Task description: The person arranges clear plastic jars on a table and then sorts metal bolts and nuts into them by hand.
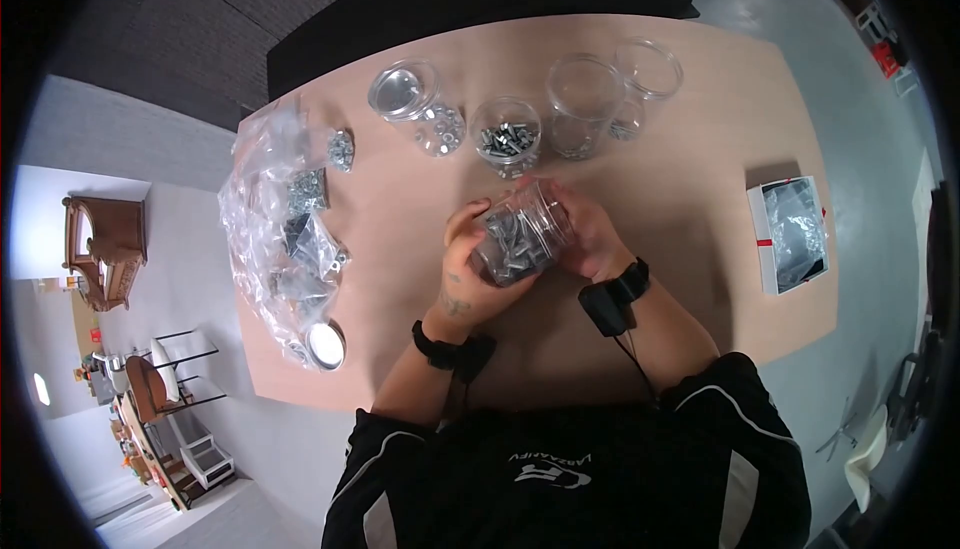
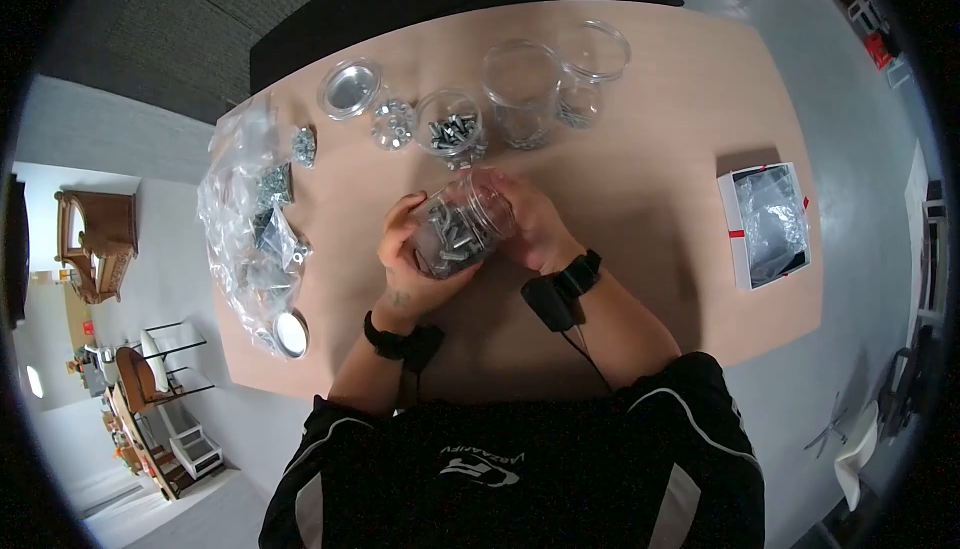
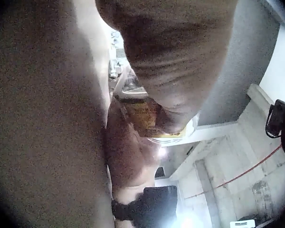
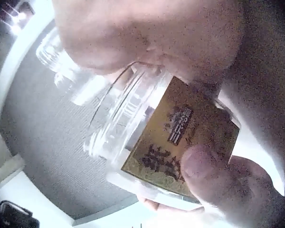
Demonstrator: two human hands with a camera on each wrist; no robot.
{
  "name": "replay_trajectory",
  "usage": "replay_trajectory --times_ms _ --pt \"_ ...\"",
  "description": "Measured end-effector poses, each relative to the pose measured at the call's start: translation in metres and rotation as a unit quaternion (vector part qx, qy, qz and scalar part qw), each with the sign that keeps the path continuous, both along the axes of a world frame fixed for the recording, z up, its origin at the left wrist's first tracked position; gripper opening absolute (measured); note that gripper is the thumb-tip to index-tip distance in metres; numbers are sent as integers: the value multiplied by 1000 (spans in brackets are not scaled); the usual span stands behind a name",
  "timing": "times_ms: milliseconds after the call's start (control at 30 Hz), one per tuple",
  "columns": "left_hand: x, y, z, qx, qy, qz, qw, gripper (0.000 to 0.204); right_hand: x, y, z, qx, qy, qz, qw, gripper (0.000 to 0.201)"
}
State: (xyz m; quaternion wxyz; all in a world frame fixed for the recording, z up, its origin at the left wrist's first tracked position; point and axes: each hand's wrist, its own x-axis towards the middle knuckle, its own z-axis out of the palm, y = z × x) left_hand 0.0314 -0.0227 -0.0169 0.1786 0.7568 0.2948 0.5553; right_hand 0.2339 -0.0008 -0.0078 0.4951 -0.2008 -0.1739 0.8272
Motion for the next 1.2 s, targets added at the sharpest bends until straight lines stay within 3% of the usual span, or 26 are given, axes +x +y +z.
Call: replay_trajectory --times_ms 167,233,367,433,467,533,733,867,933,967,1033,1133,1200 --pt "-3 -9 25 17 78 12 997 101 2 3 -11 -30 76 6 997 44" --pt "-2 -13 34 48 168 60 983 102 3 5 -13 -27 81 14 996 46" --pt "-5 -14 29 46 170 56 983 105 1 1 -6 -57 90 20 994 46" --pt "-6 -11 14 0 67 10 998 109 0 3 -13 -47 118 30 991 46" --pt "-6 -9 7 -2 67 10 998 109 1 3 -16 -36 145 39 988 45" --pt "-4 -7 -2 -43 -6 -7 999 106 1 1 -13 -47 123 26 991 44" --pt "1 -11 29 -31 163 27 986 133 -1 5 -15 -38 51 7 998 45" --pt "5 -4 6 31 119 -32 992 137 -3 4 -17 -19 22 -15 999 48" --pt "6 -10 -1 -156 44 -11 987 129 -2 7 -20 -19 60 5 998 49" --pt "6 -8 -2 -156 45 -12 987 129 -2 7 -21 -17 98 25 995 49" --pt "8 1 0 31 36 -45 998 128 0 4 -16 -19 91 27 995 50" --pt "2 -10 6 -38 82 6 996 128 0 0 -8 -16 84 28 996 51" --pt "0 -12 16 12 129 38 991 128 -1 -1 -10 -12 85 28 996 51"
